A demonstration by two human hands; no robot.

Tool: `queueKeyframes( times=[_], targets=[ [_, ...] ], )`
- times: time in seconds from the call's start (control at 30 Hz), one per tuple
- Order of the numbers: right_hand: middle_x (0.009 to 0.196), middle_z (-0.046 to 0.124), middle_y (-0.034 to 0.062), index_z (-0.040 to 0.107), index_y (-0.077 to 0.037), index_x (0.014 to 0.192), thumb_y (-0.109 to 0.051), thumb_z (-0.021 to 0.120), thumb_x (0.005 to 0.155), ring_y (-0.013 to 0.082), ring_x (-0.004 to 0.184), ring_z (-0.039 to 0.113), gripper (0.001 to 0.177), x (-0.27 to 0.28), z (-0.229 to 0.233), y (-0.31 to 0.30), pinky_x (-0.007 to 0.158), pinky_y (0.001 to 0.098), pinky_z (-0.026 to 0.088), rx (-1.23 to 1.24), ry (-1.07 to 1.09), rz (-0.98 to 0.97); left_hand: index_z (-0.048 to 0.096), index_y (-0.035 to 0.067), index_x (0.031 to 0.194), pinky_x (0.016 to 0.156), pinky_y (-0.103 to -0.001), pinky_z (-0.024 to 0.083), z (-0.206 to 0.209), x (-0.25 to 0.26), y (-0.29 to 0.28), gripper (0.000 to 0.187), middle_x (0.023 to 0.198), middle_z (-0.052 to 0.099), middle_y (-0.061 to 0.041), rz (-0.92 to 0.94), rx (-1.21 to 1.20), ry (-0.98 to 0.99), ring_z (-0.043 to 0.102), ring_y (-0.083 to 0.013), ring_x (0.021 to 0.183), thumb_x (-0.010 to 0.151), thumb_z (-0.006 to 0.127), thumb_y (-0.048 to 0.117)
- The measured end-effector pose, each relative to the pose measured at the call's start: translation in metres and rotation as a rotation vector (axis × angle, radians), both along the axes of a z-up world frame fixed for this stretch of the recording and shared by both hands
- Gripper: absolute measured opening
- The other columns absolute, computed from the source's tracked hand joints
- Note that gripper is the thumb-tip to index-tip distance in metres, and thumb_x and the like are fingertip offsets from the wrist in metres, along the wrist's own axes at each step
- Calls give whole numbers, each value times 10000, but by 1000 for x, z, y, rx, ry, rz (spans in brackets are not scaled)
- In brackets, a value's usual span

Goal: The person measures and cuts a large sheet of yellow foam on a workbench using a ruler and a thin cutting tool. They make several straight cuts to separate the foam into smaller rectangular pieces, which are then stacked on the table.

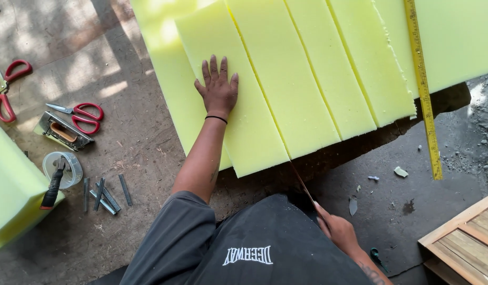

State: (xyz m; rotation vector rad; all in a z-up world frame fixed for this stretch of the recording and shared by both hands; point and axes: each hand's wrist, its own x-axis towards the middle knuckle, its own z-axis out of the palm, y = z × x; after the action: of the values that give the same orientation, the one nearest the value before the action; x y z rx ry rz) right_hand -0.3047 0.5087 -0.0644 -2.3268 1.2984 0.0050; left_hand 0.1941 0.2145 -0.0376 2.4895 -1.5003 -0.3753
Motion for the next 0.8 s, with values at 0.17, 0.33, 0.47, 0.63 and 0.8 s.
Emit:
queueKeyframes(
  times=[0.17, 0.33, 0.47, 0.63, 0.8],
  targets=[
    [563, 491, -31, 466, -281, 1545, -328, 557, 996, 134, 475, 375, 559, -73, 5, 49, 483, 387, 341, -67, -84, -206, 453, 224, 1543, 1106, -557, 370, 20, -5, 64, 700, 1641, 329, -104, 193, -521, 144, 315, -292, 1539, 919, 692, 430],
    [759, 691, 129, 573, -163, 1567, -318, 593, 1032, 354, 572, 593, 557, -96, 1, 25, 583, 497, 441, -211, -29, -614, 331, 55, 1529, 1092, -391, 479, 96, -61, 177, 884, 1472, 376, -132, 634, -146, 904, 489, -257, 1265, 851, 722, 466],
    [915, 742, 151, 513, 96, 1594, -178, 558, 1139, 297, 839, 713, 533, -54, 20, -57, 742, 437, 528, -504, -263, -644, 308, 61, 1554, 1149, -395, 434, 100, -90, 209, 959, 1475, 519, -172, 597, 102, 1026, 511, -276, 1372, 836, 677, 578],
    [878, 652, 232, 331, 126, 1597, -33, 433, 1190, 294, 792, 612, 449, 2, 65, -135, 823, 454, 494, -574, -671, -712, 721, 4, 1117, 919, -339, 548, 130, -94, 184, 469, 1108, 753, -81, 503, -93, 1568, 710, -215, 1014, 765, 798, 304],
    [879, 624, 237, 285, 75, 1650, -9, 417, 1197, 308, 771, 617, 480, 19, 77, -177, 853, 468, 513, -581, -876, -663, 626, 0, 1291, 969, -386, 557, 179, -33, 143, 659, 1248, 694, -119, 195, -569, 1697, 662, -265, 1119, 735, 788, 314]
  ],
)
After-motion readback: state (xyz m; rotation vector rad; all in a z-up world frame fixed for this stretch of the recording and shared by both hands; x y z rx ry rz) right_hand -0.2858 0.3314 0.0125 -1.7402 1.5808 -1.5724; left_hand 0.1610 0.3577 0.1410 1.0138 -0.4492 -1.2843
